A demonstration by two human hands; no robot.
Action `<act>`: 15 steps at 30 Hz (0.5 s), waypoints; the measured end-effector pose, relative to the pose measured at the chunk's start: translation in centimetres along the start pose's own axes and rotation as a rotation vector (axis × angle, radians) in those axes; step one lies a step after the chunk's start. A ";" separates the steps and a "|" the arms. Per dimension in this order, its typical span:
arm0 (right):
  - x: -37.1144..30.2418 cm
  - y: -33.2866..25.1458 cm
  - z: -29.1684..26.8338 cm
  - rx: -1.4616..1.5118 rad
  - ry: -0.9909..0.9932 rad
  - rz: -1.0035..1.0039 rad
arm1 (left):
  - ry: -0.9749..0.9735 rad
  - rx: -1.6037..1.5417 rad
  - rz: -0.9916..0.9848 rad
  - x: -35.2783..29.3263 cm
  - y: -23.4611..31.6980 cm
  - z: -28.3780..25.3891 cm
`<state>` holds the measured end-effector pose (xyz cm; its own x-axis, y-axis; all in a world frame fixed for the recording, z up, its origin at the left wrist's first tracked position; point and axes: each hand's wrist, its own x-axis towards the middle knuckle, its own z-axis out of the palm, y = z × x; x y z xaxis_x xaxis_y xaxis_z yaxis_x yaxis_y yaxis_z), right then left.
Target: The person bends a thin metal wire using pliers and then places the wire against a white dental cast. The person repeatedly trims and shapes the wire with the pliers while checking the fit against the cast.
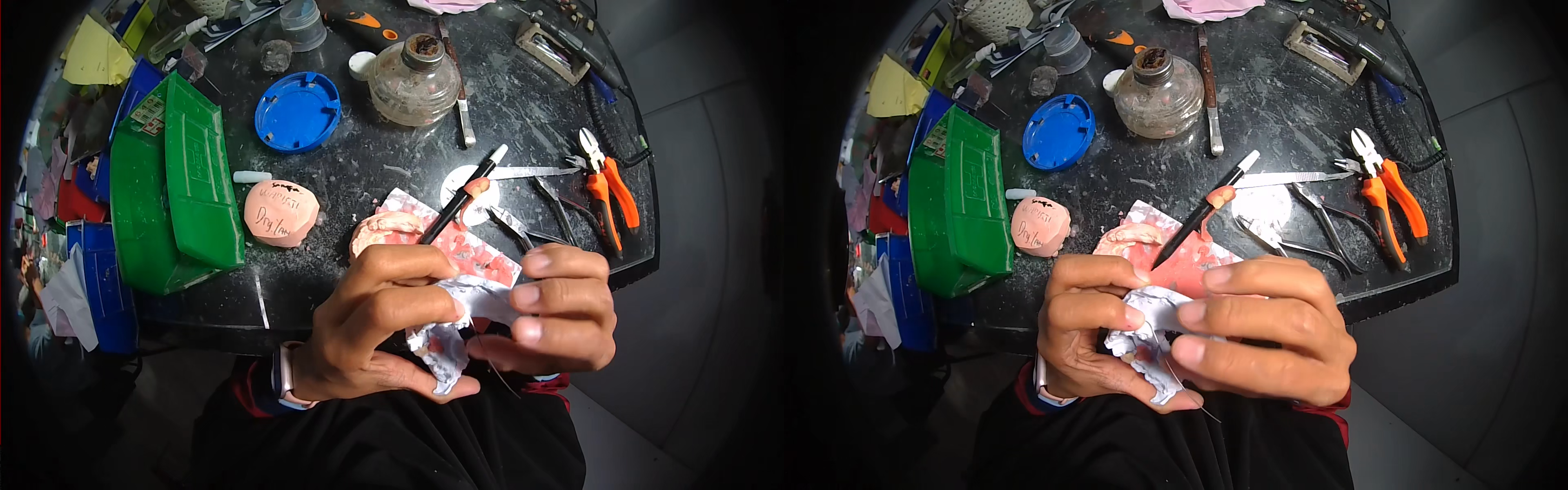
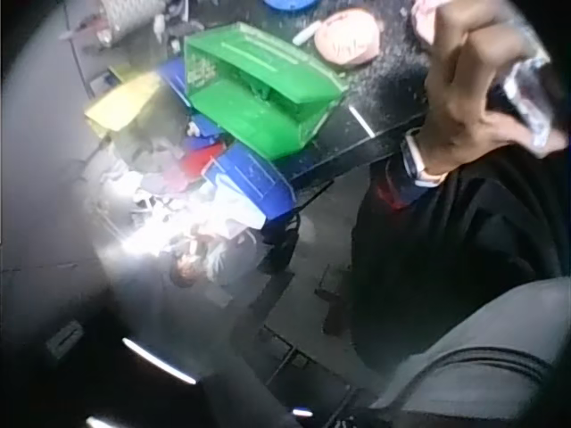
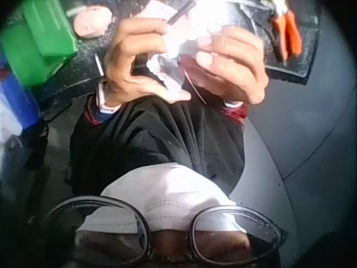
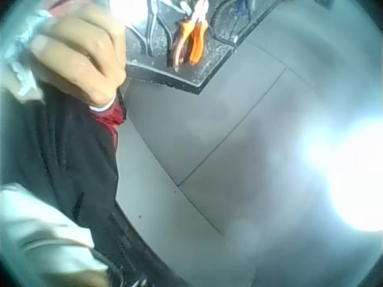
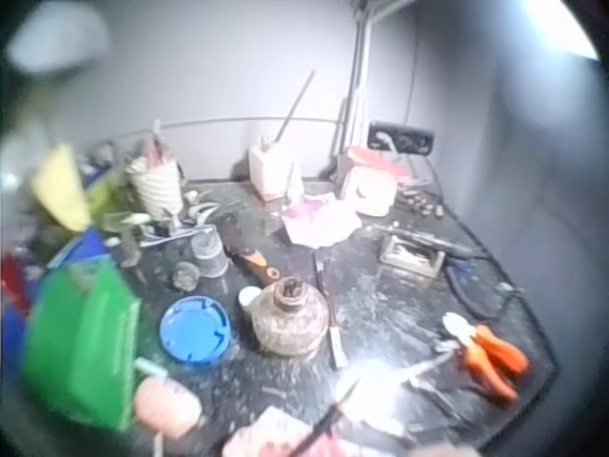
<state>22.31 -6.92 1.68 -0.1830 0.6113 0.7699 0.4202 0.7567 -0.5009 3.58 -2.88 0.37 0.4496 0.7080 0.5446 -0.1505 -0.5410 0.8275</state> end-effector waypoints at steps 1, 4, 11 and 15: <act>-0.1 0.2 0.0 0.068 -0.011 0.018 | -0.043 -0.001 0.006 0.1 0.0 -0.1; -0.3 0.5 1.6 0.269 0.070 0.062 | -0.111 -0.021 -0.022 -0.1 0.2 -0.5; -0.5 1.0 1.6 0.240 -0.039 0.012 | -0.157 -0.012 -0.055 -0.1 0.1 -0.9; -0.3 1.1 1.5 0.092 -0.057 -0.092 | -0.143 0.039 -0.042 -0.2 -0.2 -0.9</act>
<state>21.45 -5.97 0.28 -0.2686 0.5490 0.7915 0.3166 0.8264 -0.4657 2.77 -2.52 0.24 0.5759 0.6598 0.4826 -0.0961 -0.5316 0.8415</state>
